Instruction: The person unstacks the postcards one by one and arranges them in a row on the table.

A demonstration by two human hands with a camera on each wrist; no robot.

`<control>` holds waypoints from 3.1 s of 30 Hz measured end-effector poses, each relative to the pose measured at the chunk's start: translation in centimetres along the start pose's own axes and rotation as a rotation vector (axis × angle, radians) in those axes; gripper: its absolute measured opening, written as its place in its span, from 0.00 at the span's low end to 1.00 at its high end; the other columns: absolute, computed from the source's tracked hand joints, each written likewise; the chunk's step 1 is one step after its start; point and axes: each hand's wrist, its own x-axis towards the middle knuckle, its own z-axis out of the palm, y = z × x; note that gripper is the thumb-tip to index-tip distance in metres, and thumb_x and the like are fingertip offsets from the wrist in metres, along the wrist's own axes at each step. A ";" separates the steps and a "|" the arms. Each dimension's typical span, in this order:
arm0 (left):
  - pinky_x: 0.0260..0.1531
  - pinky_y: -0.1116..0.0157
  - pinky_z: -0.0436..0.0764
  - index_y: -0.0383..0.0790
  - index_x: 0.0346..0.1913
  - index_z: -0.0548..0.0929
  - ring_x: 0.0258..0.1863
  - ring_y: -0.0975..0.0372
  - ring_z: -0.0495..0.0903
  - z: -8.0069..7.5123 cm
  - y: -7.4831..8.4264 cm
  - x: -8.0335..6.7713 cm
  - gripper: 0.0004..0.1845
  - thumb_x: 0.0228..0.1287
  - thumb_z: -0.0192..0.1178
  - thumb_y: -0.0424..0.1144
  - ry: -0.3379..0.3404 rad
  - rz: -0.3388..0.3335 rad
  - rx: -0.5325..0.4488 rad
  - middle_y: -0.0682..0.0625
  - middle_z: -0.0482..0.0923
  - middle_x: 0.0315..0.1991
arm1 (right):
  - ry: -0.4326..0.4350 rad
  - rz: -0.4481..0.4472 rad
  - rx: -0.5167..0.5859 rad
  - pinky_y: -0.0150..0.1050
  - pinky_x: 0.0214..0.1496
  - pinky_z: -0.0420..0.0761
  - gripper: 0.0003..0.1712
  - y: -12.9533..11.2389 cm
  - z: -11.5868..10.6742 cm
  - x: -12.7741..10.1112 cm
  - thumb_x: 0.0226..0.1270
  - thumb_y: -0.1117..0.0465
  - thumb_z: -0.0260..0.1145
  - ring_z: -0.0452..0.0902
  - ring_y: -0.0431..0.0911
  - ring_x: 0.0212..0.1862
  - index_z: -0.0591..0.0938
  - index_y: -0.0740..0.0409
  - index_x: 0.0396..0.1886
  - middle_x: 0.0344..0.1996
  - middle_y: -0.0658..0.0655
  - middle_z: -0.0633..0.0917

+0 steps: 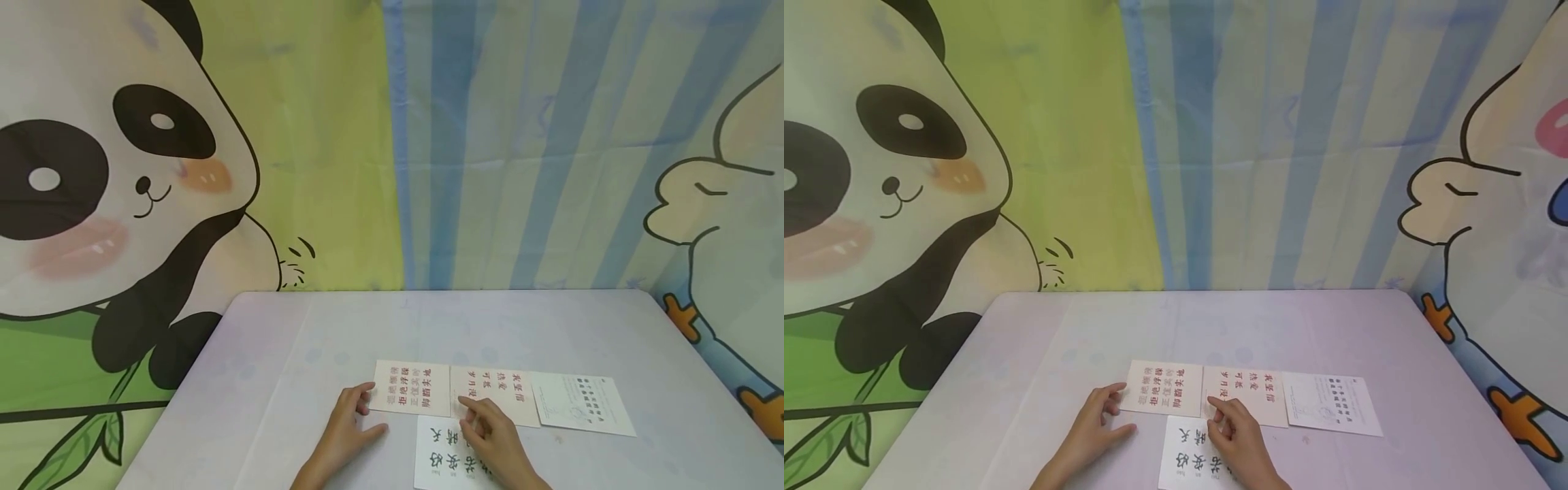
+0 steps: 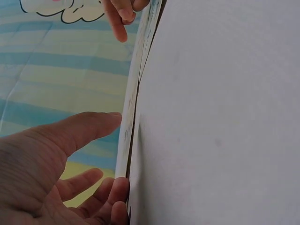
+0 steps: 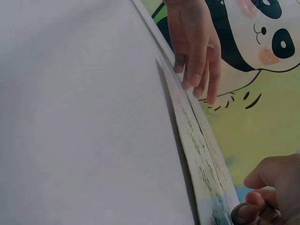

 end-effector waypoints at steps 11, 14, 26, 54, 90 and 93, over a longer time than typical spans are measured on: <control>0.40 0.69 0.70 0.38 0.60 0.73 0.40 0.65 0.67 0.3 0.5 -1.6 0.33 0.51 0.74 0.41 -0.061 -0.003 0.005 0.51 0.69 0.46 | 0.044 -0.002 -0.033 0.28 0.18 0.65 0.22 0.6 -1.8 -2.0 0.50 0.78 0.68 0.60 0.30 0.20 0.85 0.64 0.47 0.27 0.39 0.73; 0.42 0.69 0.70 0.37 0.59 0.75 0.41 0.66 0.66 0.7 0.6 -2.2 0.32 0.52 0.74 0.43 -0.095 0.015 0.011 0.53 0.69 0.46 | 0.050 0.032 -0.053 0.28 0.18 0.65 0.22 0.7 -2.4 -2.5 0.50 0.78 0.69 0.60 0.31 0.20 0.85 0.63 0.47 0.27 0.39 0.72; 0.47 0.63 0.73 0.35 0.58 0.80 0.45 0.63 0.66 2.7 2.4 -3.5 0.31 0.52 0.74 0.47 -0.214 0.079 0.098 0.53 0.66 0.50 | -0.143 0.422 -0.137 0.29 0.21 0.66 0.27 0.6 -5.0 -4.0 0.57 0.67 0.69 0.61 0.37 0.20 0.78 0.71 0.57 0.33 0.50 0.69; 0.46 0.62 0.70 0.33 0.55 0.82 0.44 0.64 0.66 3.6 2.8 -3.8 0.28 0.53 0.72 0.46 -0.203 0.047 -0.008 0.56 0.67 0.47 | -0.099 0.425 -0.034 0.28 0.24 0.69 0.21 0.8 -5.0 -5.5 0.60 0.71 0.65 0.64 0.36 0.23 0.81 0.69 0.55 0.34 0.50 0.74; 0.37 0.70 0.72 0.36 0.67 0.67 0.43 0.67 0.74 1.2 1.5 -3.2 0.45 0.44 0.78 0.39 -0.091 0.112 -0.199 0.50 0.71 0.51 | -0.218 0.067 0.129 0.30 0.18 0.71 0.46 -0.9 -2.5 -3.8 0.49 0.65 0.78 0.65 0.31 0.20 0.65 0.72 0.67 0.39 0.54 0.74; 0.36 0.71 0.73 0.36 0.67 0.67 0.42 0.67 0.73 0.9 1.1 -3.1 0.45 0.44 0.78 0.40 -0.080 0.109 -0.178 0.49 0.71 0.51 | -0.240 0.021 0.153 0.30 0.19 0.72 0.46 -0.9 -2.1 -3.3 0.50 0.66 0.77 0.66 0.30 0.20 0.64 0.73 0.67 0.39 0.55 0.74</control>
